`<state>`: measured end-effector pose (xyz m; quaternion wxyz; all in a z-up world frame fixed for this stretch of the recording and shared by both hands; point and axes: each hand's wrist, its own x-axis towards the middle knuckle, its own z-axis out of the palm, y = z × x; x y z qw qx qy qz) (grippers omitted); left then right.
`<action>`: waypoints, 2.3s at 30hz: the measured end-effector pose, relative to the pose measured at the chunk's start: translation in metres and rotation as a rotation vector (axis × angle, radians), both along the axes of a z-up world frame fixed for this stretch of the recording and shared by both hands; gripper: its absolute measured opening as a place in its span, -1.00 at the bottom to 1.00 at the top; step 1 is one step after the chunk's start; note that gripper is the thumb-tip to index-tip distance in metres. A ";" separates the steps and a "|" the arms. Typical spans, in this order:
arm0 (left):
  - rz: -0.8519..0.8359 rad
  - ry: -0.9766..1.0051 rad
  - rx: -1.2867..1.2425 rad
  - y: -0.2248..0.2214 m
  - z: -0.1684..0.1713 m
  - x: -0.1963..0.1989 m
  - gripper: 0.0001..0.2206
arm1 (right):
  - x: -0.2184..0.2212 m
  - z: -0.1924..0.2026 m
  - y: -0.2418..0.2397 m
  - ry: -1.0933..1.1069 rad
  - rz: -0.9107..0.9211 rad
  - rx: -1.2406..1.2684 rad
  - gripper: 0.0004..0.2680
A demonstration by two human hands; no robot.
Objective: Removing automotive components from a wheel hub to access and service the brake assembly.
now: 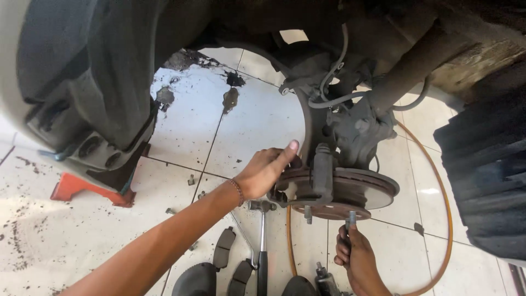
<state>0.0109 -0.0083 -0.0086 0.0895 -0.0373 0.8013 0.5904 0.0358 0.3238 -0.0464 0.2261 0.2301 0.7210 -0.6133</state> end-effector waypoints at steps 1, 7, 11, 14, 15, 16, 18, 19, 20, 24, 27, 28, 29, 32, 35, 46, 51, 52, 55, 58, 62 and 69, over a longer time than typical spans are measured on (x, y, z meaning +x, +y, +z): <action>0.007 -0.010 0.028 0.000 -0.001 -0.002 -0.13 | 0.000 0.006 -0.008 0.011 -0.015 0.005 -0.67; -0.055 -0.050 -0.094 0.001 0.001 0.000 -0.06 | 0.001 0.004 -0.003 0.045 0.042 -0.001 -0.68; -0.059 -0.042 -0.045 0.005 0.011 -0.005 -0.04 | -0.002 0.001 -0.004 0.027 0.011 0.009 -0.68; -0.035 -0.008 0.068 0.008 0.003 -0.009 0.00 | -0.001 -0.005 0.000 0.020 -0.007 -0.026 -0.69; -0.047 -0.003 0.043 0.009 0.003 -0.008 0.02 | -0.001 -0.004 -0.001 0.037 0.020 -0.039 -0.70; -0.060 0.003 0.018 0.010 0.003 -0.008 0.04 | -0.001 -0.001 -0.001 0.054 0.046 -0.052 -0.70; -0.082 -0.050 -0.024 0.010 0.004 -0.009 0.04 | 0.002 0.010 -0.010 0.030 0.033 -0.022 -0.70; -0.092 -0.101 -0.061 0.010 0.004 -0.009 0.04 | 0.003 0.015 -0.014 0.006 0.032 0.012 -0.70; -0.100 -0.104 -0.062 0.012 0.001 -0.008 0.04 | 0.004 0.018 -0.013 0.003 0.025 0.011 -0.70; -0.037 -0.039 0.028 0.011 -0.010 -0.012 0.02 | 0.003 0.016 -0.014 -0.003 0.029 0.010 -0.69; -0.032 -0.013 0.026 0.013 -0.013 -0.015 0.01 | 0.002 0.012 -0.011 0.008 0.034 -0.032 -0.69; -0.042 -0.025 -0.008 0.015 -0.013 -0.015 0.01 | 0.003 0.011 -0.010 0.016 0.042 -0.037 -0.70; -0.059 -0.025 -0.014 0.016 -0.013 -0.018 0.01 | 0.002 0.009 -0.008 0.017 0.025 -0.043 -0.70; -0.118 -0.079 -0.124 0.022 -0.016 -0.016 0.04 | 0.006 0.005 -0.001 0.020 0.054 -0.080 -0.69; -0.036 -0.043 -0.063 0.018 -0.011 -0.018 0.03 | 0.000 0.001 -0.004 0.022 0.091 -0.065 -0.70; -0.056 -0.090 0.089 0.024 0.001 -0.017 0.05 | -0.001 0.011 -0.007 -0.016 0.179 0.073 -0.69; -0.028 -0.054 -0.039 0.020 -0.037 -0.019 0.03 | -0.004 0.000 -0.007 -0.084 0.232 0.047 -0.65; 0.007 -0.089 -0.113 0.019 -0.041 -0.018 0.01 | -0.004 -0.002 -0.009 -0.074 0.255 0.031 -0.65; 0.009 -0.179 -0.111 0.021 -0.019 -0.014 -0.04 | 0.001 -0.003 -0.015 -0.130 0.170 -0.030 -0.67; -0.035 -0.116 0.010 0.020 -0.017 -0.012 -0.03 | -0.001 -0.006 -0.021 -0.157 0.173 -0.019 -0.67; 0.030 -0.018 0.220 0.017 -0.057 -0.018 -0.01 | 0.003 -0.015 -0.025 -0.169 0.174 -0.076 -0.68; -0.028 0.055 0.198 0.014 -0.019 -0.017 0.01 | 0.000 -0.023 -0.029 -0.215 0.016 -0.237 -0.70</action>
